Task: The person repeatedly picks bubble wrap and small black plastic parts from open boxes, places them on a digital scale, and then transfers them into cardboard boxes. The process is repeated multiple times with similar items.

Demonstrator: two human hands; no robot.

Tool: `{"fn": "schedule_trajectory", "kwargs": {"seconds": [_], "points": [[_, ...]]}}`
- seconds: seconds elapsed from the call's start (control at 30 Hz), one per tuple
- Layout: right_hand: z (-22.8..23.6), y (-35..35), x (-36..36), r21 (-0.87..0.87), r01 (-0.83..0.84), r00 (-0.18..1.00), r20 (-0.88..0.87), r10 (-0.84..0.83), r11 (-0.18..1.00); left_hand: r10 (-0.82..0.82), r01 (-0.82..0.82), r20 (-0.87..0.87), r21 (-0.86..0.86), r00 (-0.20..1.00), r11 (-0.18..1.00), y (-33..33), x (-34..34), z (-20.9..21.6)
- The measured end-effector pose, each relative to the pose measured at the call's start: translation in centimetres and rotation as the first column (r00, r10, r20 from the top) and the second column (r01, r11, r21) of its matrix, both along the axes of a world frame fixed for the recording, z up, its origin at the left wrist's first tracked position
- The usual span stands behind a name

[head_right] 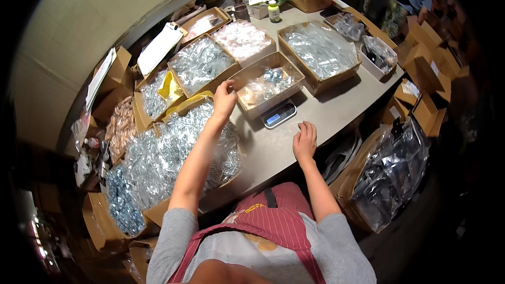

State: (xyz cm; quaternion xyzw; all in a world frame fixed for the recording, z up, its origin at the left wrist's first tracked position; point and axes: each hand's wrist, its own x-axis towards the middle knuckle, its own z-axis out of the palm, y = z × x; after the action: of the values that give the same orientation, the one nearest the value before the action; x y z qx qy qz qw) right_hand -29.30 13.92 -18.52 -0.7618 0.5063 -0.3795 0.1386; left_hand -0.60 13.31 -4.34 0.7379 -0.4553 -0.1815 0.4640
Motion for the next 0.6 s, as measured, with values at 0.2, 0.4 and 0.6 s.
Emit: {"fn": "schedule_trajectory", "kwargs": {"seconds": [0.2, 0.4, 0.6], "points": [[-0.6, -0.2, -0.3, -0.066, -0.088, 0.995, -0.049, 0.085, 0.994, -0.157, 0.159, 0.026, -0.094, 0.987, 0.983, 12.0, -0.3, 3.4], [-3.8, -1.1, -1.9, -0.072, -0.242, 0.967, -0.095, 0.235, 0.968, 0.320, -0.344, -0.142, -0.209, 0.937, 0.915, 31.1, 2.5, 5.1], [-4.4, -1.5, -1.4, -0.133, -0.285, 0.944, -0.212, 0.254, 0.949, 0.655, -0.769, -0.406, -0.277, 0.637, 0.576, 53.4, 3.3, 3.8]]}}
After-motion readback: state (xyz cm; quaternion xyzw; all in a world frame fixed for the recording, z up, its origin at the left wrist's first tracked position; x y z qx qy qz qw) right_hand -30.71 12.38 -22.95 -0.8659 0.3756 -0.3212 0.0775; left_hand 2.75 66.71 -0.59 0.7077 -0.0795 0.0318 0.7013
